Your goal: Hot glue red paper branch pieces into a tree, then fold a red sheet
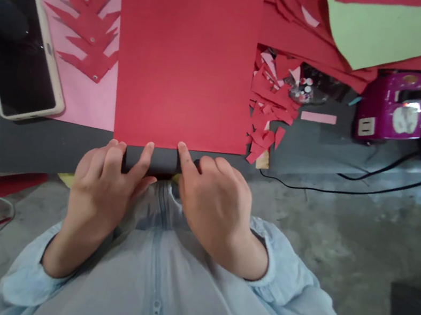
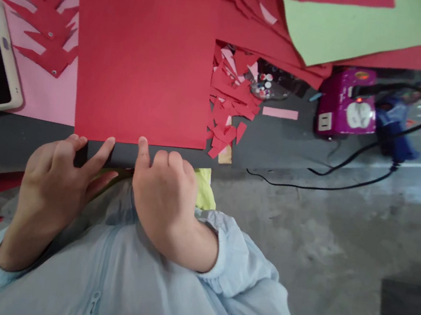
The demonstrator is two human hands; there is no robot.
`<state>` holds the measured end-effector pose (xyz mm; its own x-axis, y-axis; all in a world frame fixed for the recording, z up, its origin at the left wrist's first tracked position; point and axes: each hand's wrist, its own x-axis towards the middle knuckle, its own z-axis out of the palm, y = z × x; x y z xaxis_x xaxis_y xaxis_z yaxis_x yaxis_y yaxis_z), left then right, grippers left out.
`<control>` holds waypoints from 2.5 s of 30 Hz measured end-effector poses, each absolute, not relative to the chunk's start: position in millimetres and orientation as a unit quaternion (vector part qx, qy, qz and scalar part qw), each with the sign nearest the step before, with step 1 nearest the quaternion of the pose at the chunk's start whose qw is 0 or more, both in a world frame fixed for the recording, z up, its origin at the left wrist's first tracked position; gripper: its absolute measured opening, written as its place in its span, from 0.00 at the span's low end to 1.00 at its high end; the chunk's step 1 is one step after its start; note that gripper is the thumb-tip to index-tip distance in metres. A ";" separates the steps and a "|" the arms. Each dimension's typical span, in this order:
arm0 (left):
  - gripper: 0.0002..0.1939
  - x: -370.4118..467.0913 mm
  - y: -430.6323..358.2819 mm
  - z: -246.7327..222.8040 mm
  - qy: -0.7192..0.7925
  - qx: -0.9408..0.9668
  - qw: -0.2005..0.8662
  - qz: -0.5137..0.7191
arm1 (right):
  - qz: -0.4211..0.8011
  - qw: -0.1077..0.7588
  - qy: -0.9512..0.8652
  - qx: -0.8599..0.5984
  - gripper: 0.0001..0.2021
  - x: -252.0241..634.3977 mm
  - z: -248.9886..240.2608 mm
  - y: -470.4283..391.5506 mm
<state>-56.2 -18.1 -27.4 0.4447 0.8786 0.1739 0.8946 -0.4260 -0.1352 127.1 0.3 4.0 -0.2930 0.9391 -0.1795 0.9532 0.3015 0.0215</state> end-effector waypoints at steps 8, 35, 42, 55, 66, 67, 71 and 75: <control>0.27 -57.7 -14.8 -24.9 -0.515 -0.852 0.095 -0.015 | -0.011 0.055 0.747 0.663 0.21 157.0 1.3 -9.3; 0.24 -52.9 -15.3 -19.2 -0.531 -0.842 0.097 -0.014 | -0.018 0.017 0.722 0.691 0.21 190.2 -0.5 -12.1; 0.24 -58.7 -18.0 -23.7 -0.560 -0.826 0.051 -0.034 | -0.101 -0.001 0.685 0.721 0.21 204.0 5.1 -7.8; 0.25 -55.1 -17.3 -31.0 -0.542 -0.832 0.114 -0.028 | -0.051 -0.001 0.778 0.627 0.19 172.4 7.5 -0.5; 0.26 -53.8 -18.8 -32.0 -0.541 -0.832 0.119 -0.025 | -0.083 0.044 0.830 0.550 0.21 111.5 6.7 7.4; 0.26 -54.1 -18.6 -32.1 -0.541 -0.833 0.114 -0.030 | -0.080 0.047 0.827 0.555 0.21 111.7 7.0 7.0; 0.26 -55.7 -18.1 -31.9 -0.549 -0.831 0.082 -0.028 | -0.078 0.065 0.807 0.582 0.21 116.7 8.7 6.0; 0.25 -55.8 -17.7 -29.9 -0.551 -0.830 0.082 -0.010 | -0.072 0.077 0.789 0.605 0.21 126.1 8.9 4.2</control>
<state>-55.8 -17.7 -29.9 0.3923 0.9136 0.1068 0.9169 -0.3791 -0.1247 126.1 4.2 8.9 -0.2562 0.9440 -0.2080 0.9660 0.2576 -0.0210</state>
